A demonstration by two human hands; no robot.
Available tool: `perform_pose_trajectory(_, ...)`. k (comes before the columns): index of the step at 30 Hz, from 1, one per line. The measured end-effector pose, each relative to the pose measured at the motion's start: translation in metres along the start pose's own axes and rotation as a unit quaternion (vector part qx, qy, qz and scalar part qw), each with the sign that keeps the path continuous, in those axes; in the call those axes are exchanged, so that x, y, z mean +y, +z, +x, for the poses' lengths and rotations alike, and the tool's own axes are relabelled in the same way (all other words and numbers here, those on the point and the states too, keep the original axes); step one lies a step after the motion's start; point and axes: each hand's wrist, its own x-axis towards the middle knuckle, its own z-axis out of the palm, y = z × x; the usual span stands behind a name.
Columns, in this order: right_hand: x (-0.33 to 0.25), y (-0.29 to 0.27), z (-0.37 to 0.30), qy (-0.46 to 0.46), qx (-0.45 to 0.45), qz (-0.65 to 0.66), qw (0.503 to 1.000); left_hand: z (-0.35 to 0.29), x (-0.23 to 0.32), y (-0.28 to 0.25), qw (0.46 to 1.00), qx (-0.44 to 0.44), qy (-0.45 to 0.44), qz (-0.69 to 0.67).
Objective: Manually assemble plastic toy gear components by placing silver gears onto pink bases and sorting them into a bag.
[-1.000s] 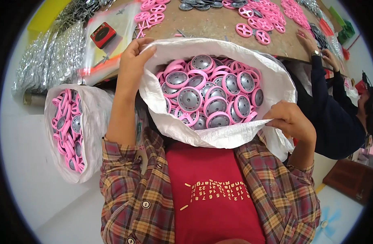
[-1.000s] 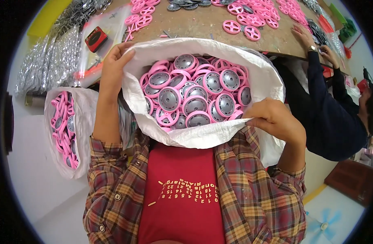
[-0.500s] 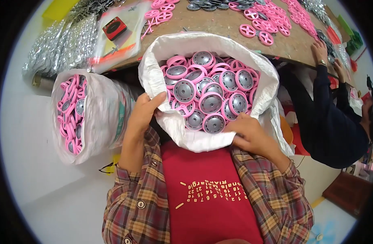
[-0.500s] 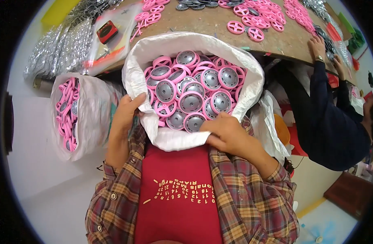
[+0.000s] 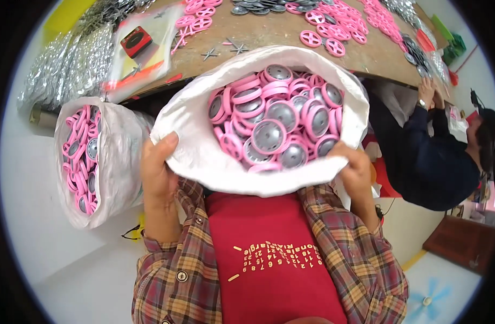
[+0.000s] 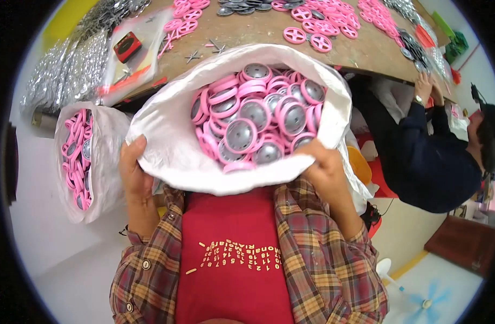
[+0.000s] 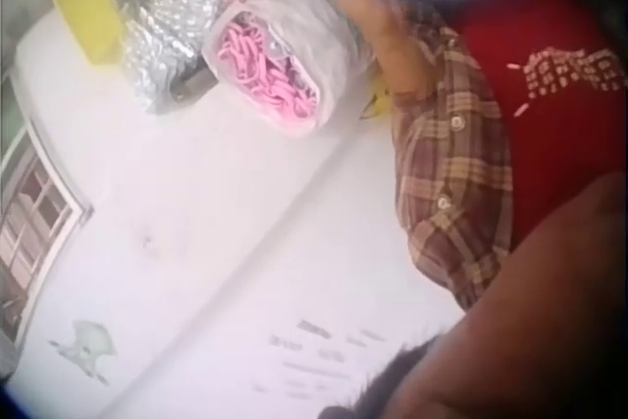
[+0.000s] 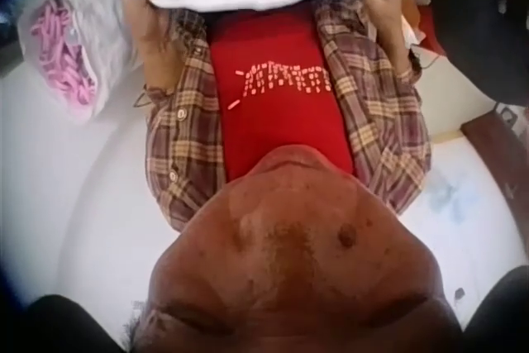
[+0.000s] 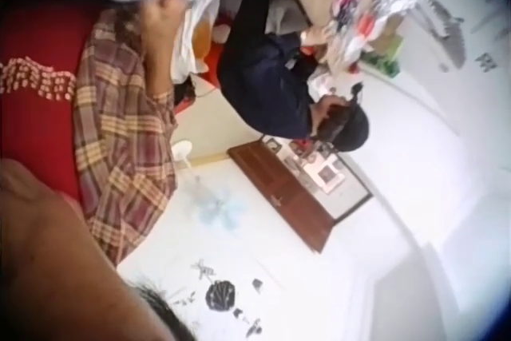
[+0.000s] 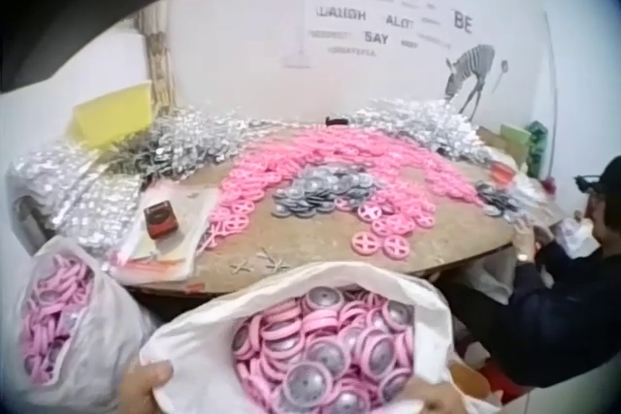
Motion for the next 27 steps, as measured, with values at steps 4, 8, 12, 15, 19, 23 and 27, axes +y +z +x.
perform_pose_trajectory(4,-0.020,-0.007,0.014,-0.101,-0.191,-0.087,0.973,-0.003,0.011,-0.014,0.996,-0.023,-0.006,0.084)
perform_pose_trajectory(8,-0.028,-0.024,0.032,-0.103,-0.310,-0.076,0.942,0.001,0.010,-0.035,0.995,-0.042,-0.032,0.090)
perform_pose_trajectory(12,-0.014,-0.068,0.062,-0.053,-0.054,-0.082,0.994,0.016,0.015,-0.042,0.998,0.037,-0.042,0.020)
perform_pose_trajectory(15,0.059,-0.102,0.113,0.060,0.152,-0.102,0.981,0.059,0.017,-0.037,0.988,-0.016,-0.136,-0.075)
perform_pose_trajectory(19,0.053,-0.075,0.139,0.264,0.058,0.158,0.950,0.097,0.016,-0.040,0.979,-0.051,-0.174,-0.097)
perform_pose_trajectory(23,0.060,-0.067,0.142,0.148,0.047,0.175,0.972,0.128,0.025,-0.034,0.972,-0.144,-0.177,-0.060)
perform_pose_trajectory(27,0.081,-0.084,0.145,0.036,0.154,-0.143,0.977,0.144,0.029,-0.013,0.983,-0.099,-0.063,0.140)
